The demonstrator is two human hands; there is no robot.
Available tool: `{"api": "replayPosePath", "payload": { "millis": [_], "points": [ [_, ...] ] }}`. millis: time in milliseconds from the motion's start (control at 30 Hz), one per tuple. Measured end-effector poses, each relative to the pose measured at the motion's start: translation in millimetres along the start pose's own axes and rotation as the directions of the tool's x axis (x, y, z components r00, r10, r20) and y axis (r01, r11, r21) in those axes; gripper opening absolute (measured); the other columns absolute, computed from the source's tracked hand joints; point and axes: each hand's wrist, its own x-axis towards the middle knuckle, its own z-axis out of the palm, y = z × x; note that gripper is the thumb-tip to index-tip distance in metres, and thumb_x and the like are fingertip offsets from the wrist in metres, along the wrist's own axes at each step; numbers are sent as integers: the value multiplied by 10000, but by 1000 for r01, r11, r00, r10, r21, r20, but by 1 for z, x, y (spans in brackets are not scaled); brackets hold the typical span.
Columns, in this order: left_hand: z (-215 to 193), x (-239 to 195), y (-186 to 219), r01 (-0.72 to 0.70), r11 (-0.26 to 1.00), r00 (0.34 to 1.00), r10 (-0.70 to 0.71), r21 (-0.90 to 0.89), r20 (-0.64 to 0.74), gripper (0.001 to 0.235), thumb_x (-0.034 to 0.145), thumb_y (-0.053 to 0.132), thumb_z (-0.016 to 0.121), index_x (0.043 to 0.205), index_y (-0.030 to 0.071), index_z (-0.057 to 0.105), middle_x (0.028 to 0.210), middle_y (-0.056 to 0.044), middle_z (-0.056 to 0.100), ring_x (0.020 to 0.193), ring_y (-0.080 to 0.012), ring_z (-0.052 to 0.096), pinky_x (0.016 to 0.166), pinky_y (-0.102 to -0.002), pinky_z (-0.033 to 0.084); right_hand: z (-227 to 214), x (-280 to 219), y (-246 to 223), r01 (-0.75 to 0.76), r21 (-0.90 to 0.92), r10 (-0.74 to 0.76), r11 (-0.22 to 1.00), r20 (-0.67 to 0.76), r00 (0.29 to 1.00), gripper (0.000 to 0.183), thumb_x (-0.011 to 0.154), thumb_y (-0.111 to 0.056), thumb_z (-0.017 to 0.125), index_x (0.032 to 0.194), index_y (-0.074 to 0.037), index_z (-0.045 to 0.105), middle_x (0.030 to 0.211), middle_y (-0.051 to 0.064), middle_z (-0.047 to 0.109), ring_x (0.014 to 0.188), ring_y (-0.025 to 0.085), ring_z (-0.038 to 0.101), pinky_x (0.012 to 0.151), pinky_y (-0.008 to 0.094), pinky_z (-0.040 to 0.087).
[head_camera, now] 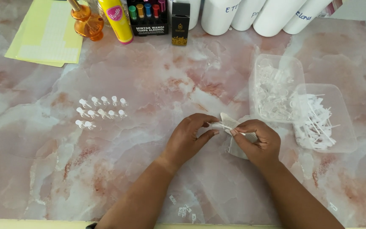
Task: Assembling small plastic perfume sprayer components by inserting dip tubes into sprayer heads.
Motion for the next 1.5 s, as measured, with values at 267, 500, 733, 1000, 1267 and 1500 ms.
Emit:
{"api": "replayPosePath", "payload": {
  "millis": [267, 500, 733, 1000, 1267, 1500],
  "points": [
    [3, -1, -2, -12, 1000, 1000, 12, 9, 4, 287, 938, 156, 746, 1210, 77, 698, 1025, -140, 723, 1010, -281, 717, 925, -410, 589, 6, -2, 9, -36, 19, 36, 999, 15, 999, 138, 928, -33, 751, 944, 98, 713, 776, 186, 728, 790, 171, 706, 799, 324, 559],
    [3, 0, 1, -6, 998, 1000, 6, 61, -5, 289, 927, 149, 752, 1206, 85, 706, 1035, -126, 734, 1015, -272, 720, 931, -396, 586, 6, -2, 25, -80, 52, 79, 995, 23, 997, 111, 880, -126, 843, 903, -45, 770, 757, 91, 767, 681, 147, 723, 705, 295, 582],
    [3, 0, 4, 19, 999, 1000, -19, 42, 19, 298, 917, 131, 757, 1203, 65, 701, 1034, -147, 734, 1023, -290, 724, 937, -411, 586, 3, 1, 14, -53, 69, 51, 996, 24, 998, 100, 856, -76, 849, 885, -38, 761, 766, 78, 770, 682, 144, 718, 687, 294, 579],
    [4, -1, 5, 37, 999, 999, -37, -14, 0, 296, 914, 124, 761, 1199, 64, 704, 1022, -139, 731, 1020, -282, 722, 949, -407, 592, 3, 5, 6, 74, 38, -74, 997, -6, 997, 98, 879, -59, 834, 895, -8, 752, 745, 114, 740, 650, 199, 718, 652, 345, 595],
    [5, -2, 6, -17, 1000, 1000, 17, 7, -12, 298, 894, 89, 775, 1184, 65, 710, 1013, -131, 736, 1002, -267, 728, 934, -393, 599, -7, 6, 8, 147, 54, -146, 988, -14, 989, 84, 867, -22, 824, 920, 2, 764, 780, 121, 737, 677, 242, 722, 672, 358, 591],
    [11, 1, 8, 29, 999, 999, -31, 41, 42, 281, 1073, 268, 531, 1110, 55, 710, 941, -121, 732, 924, -270, 724, 873, -413, 602, 0, 6, 14, 155, 66, -153, 986, -28, 988, 64, 948, -78, 767, 965, -17, 770, 791, 109, 732, 709, 226, 722, 713, 358, 586]
  ]
}}
